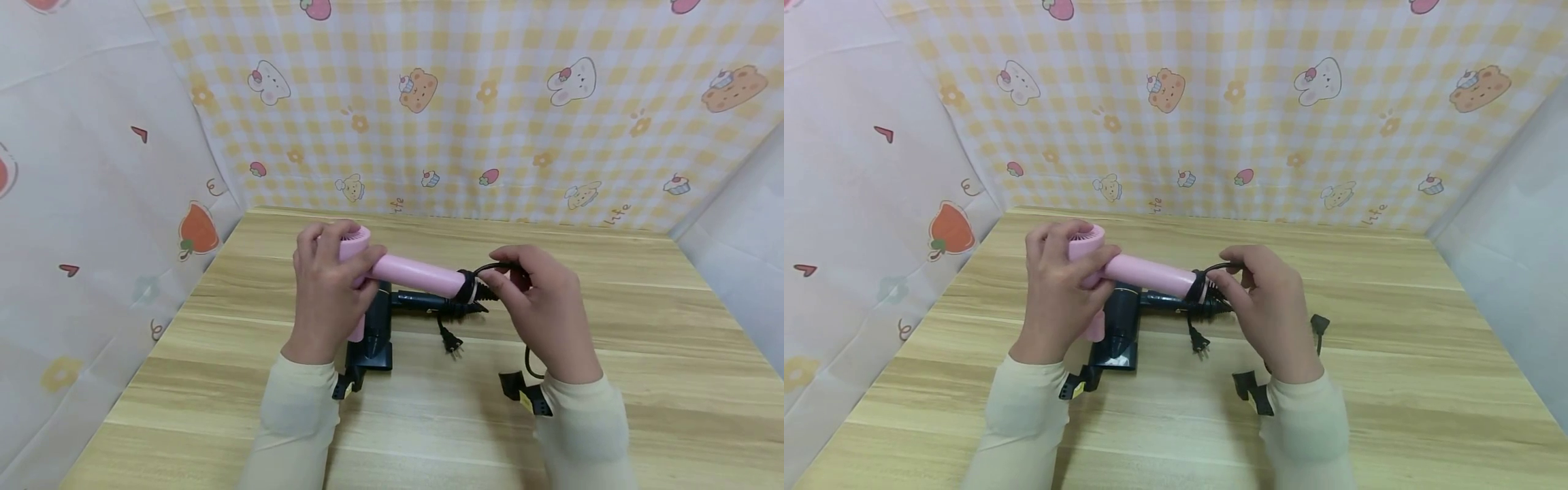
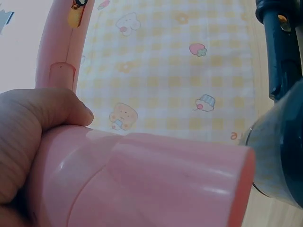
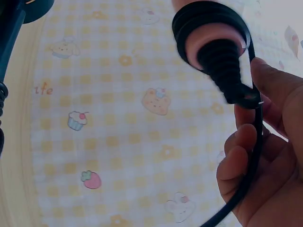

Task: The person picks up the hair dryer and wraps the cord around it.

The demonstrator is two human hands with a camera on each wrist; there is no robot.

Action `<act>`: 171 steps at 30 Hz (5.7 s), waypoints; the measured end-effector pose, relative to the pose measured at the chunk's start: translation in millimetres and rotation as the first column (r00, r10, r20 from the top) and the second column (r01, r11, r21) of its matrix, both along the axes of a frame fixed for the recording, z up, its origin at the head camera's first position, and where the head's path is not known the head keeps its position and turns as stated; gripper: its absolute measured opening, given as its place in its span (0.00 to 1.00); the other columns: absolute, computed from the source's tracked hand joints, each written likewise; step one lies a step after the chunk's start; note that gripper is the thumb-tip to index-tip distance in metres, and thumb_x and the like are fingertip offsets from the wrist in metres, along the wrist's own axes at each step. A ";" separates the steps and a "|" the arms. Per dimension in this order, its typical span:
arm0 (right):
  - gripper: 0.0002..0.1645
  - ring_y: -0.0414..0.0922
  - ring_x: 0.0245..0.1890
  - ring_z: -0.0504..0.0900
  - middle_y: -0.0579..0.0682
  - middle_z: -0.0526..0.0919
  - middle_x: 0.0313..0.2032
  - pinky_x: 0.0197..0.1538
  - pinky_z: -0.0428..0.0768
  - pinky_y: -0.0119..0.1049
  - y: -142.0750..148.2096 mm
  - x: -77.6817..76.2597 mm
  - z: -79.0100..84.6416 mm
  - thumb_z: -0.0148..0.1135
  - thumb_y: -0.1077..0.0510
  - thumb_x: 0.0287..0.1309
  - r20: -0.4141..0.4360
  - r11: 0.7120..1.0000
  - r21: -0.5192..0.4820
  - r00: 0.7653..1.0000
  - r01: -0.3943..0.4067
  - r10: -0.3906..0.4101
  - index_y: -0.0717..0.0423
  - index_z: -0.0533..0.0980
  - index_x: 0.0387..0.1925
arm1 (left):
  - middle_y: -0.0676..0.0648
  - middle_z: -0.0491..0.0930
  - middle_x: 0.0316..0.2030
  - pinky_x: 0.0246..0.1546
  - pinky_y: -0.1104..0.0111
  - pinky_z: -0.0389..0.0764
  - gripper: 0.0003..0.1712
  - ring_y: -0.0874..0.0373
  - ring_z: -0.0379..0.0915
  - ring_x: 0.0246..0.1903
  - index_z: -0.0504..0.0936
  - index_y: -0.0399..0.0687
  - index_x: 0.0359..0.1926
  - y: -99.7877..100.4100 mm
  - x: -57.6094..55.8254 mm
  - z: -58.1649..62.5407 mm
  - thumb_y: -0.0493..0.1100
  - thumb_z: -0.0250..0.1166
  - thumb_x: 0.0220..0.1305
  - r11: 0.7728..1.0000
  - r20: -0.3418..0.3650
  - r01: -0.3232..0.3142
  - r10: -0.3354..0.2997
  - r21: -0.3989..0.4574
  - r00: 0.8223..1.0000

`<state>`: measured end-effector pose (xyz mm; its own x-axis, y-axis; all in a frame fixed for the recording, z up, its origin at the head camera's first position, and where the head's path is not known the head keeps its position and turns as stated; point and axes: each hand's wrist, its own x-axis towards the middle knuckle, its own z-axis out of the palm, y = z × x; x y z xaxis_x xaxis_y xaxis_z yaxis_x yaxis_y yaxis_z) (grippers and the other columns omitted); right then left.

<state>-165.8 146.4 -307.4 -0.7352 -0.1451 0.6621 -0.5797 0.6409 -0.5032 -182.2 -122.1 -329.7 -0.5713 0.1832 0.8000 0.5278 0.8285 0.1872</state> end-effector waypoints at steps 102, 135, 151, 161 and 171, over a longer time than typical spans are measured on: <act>0.18 0.41 0.23 0.64 0.50 0.70 0.23 0.32 0.63 0.29 3.6 -4.5 -3.0 0.80 0.62 0.44 -0.032 0.994 -0.053 0.995 0.095 -0.097 0.62 0.81 0.37 | 0.39 0.72 0.51 0.54 0.46 0.64 0.15 0.36 0.59 0.55 0.90 0.50 0.41 1.2 1.5 5.8 0.34 0.74 0.49 0.996 -0.042 0.069 -0.071 -0.050 0.997; 0.08 0.43 0.27 0.75 0.49 0.80 0.29 0.35 0.74 0.39 -25.0 -20.7 -28.8 0.64 0.70 0.60 0.090 0.994 -0.045 0.990 -0.102 0.106 0.58 0.84 0.38 | 0.39 0.73 0.50 0.50 0.48 0.65 0.13 0.36 0.59 0.53 0.90 0.48 0.36 6.4 9.5 16.5 0.33 0.72 0.47 0.969 -0.149 0.128 -0.097 0.212 0.984; 0.05 0.37 0.22 0.67 0.42 0.74 0.26 0.25 0.69 0.32 -29.8 -1.9 -12.2 0.60 0.66 0.59 0.103 0.916 0.341 0.977 -0.212 0.187 0.53 0.79 0.34 | 0.37 0.72 0.50 0.53 0.46 0.63 0.14 0.35 0.59 0.55 0.91 0.46 0.38 0.1 -1.7 -1.0 0.31 0.72 0.48 0.970 -0.080 -0.038 0.059 0.240 0.995; 0.11 0.37 0.22 0.72 0.48 0.81 0.33 0.24 0.74 0.33 -26.4 6.3 -1.5 0.70 0.71 0.51 -0.182 0.941 0.306 0.962 -0.143 0.205 0.58 0.81 0.37 | 0.38 0.73 0.51 0.53 0.45 0.65 0.15 0.35 0.59 0.55 0.90 0.49 0.40 -2.2 -7.4 -8.6 0.33 0.74 0.48 0.993 -0.040 -0.044 0.048 0.106 0.998; 0.19 0.38 0.23 0.73 0.50 0.80 0.32 0.25 0.74 0.33 -16.9 3.5 0.3 0.79 0.67 0.42 -0.257 0.980 0.197 0.964 -0.023 0.075 0.59 0.81 0.39 | 0.40 0.72 0.52 0.54 0.45 0.66 0.13 0.36 0.59 0.55 0.90 0.51 0.40 0.9 -5.7 -4.9 0.36 0.75 0.50 1.000 -0.070 0.003 -0.003 -0.009 0.998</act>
